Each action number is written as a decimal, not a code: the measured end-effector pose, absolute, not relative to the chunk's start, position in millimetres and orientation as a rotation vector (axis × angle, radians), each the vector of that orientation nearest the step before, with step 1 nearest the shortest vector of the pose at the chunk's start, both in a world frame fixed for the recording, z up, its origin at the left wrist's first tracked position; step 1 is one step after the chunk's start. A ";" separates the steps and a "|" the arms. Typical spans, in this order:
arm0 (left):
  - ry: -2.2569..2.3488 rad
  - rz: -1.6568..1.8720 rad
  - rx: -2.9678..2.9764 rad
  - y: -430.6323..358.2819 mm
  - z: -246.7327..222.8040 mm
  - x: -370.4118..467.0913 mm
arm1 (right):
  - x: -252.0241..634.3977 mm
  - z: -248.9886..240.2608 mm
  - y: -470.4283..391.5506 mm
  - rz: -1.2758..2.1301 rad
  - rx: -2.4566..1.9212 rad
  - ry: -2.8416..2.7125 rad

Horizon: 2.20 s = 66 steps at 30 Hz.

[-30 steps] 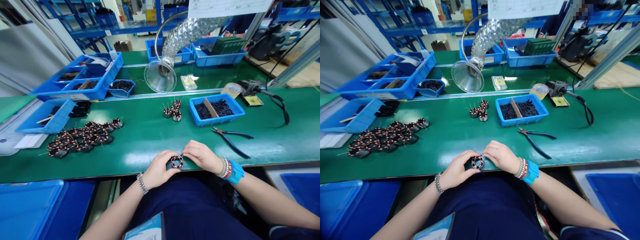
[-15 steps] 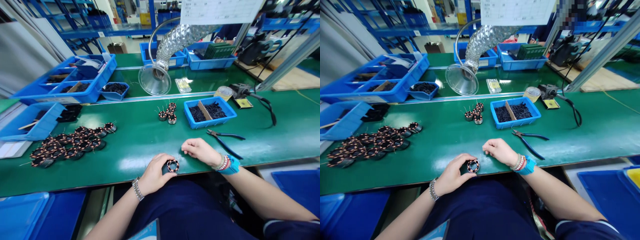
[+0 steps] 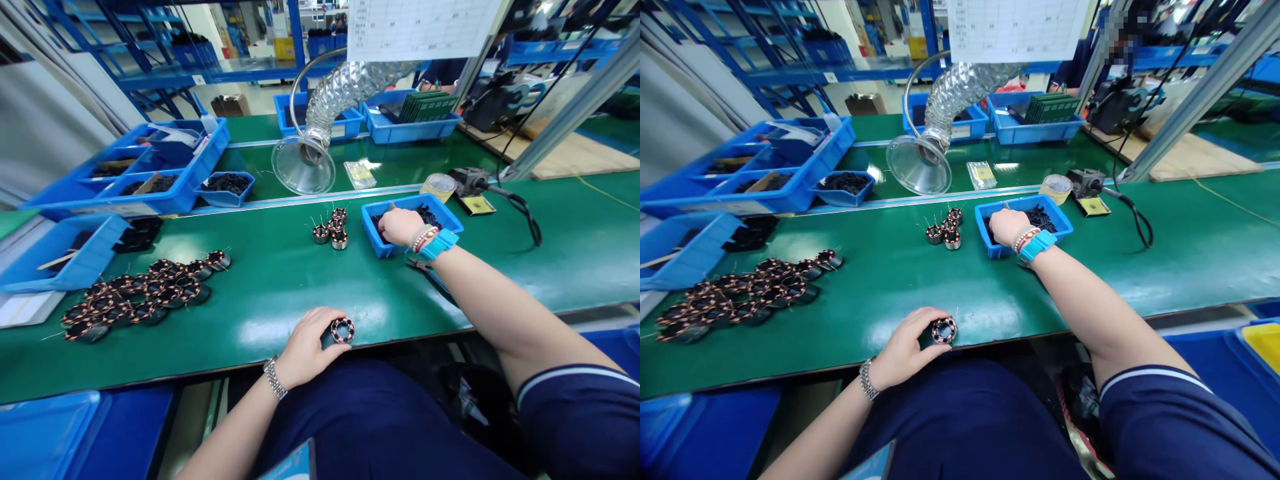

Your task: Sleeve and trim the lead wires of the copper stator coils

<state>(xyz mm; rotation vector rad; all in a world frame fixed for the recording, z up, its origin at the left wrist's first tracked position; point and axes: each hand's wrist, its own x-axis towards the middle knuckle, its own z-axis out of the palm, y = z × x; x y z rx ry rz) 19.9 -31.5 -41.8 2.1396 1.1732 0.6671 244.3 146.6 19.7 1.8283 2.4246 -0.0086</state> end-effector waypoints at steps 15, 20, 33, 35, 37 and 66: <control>1.169 0.696 2.135 -31.8 -41.2 20.9 | 253.5 17.1 139.5 0.032 1.907 2.540; 1.172 0.678 2.142 -31.0 -40.9 20.9 | 256.6 15.9 139.2 -0.015 1.878 2.617; 1.169 0.687 2.135 -32.1 -41.9 21.0 | 262.6 22.7 121.2 -0.351 1.925 2.975; 1.162 0.691 2.136 -32.0 -41.5 21.3 | 257.7 18.0 101.7 -0.643 1.771 3.151; 1.160 0.689 2.136 -32.0 -40.8 21.6 | 251.0 9.2 78.5 -0.988 1.467 3.234; 1.130 0.628 2.195 -29.9 -37.4 24.9 | 222.5 -34.2 20.3 -2.276 1.632 2.653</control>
